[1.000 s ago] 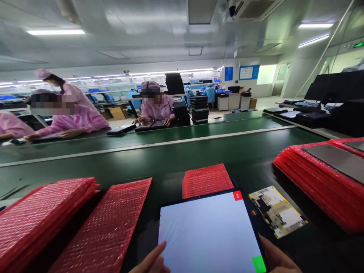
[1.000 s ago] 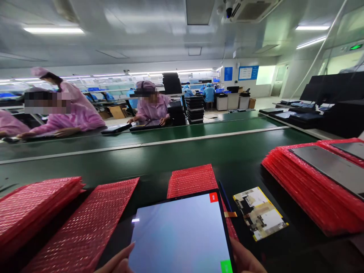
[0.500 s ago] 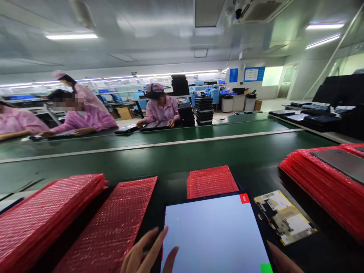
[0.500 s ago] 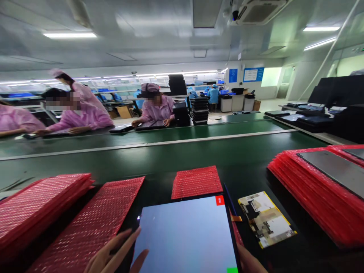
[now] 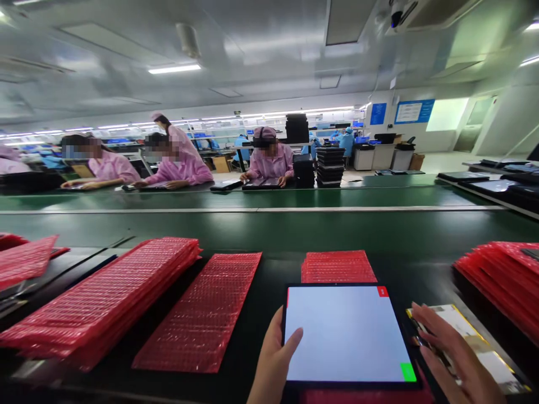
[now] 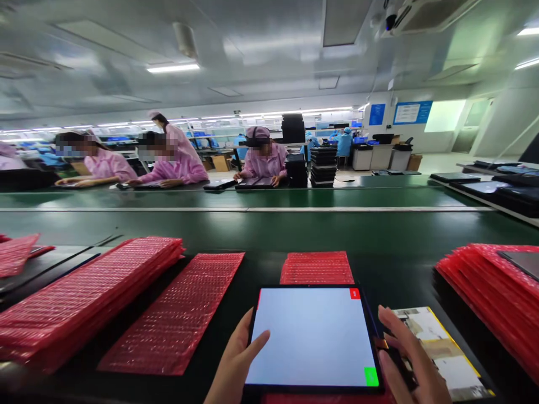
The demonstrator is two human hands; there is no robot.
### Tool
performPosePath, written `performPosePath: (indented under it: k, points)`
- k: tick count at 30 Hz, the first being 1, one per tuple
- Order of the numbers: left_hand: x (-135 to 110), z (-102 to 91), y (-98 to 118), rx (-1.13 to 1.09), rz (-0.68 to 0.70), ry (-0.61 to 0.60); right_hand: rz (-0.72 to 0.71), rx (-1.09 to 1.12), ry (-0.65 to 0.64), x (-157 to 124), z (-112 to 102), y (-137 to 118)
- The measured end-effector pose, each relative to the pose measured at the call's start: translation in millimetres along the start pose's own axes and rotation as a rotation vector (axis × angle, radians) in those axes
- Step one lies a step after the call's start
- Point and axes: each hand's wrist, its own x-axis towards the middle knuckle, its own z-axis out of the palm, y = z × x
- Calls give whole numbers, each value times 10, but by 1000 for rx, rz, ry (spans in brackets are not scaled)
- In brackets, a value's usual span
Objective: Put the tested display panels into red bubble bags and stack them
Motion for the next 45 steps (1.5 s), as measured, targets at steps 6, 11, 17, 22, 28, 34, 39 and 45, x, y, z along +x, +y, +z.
performPosePath:
  k: [6, 11, 17, 22, 28, 34, 39, 45]
  points:
    - [-32, 19, -147, -5, -9, -22, -621, -453, -155, 355, 643, -448]
    - [-32, -5, -192, -61, -13, 15, -888, -282, -419, 215, 686, -347]
    - [-42, 1, -146, 41, -14, 66, -183, -474, 183, 265, -324, 377]
    - [-50, 79, -66, 28, -18, 162, -74, -632, 40, 512, -610, 907]
    - [-50, 109, -34, 34, -44, 169, -33, -650, -76, 411, -485, 1077]
    - [-13, -14, -107, 76, -69, 78, -8, -609, -101, 347, -515, 1116]
    - [5, -13, -122, 70, -36, 57, 25, -554, -129, 348, -515, 1189]
    - [-39, 36, -101, -75, -72, 52, 19, -454, 58, 350, -539, 968]
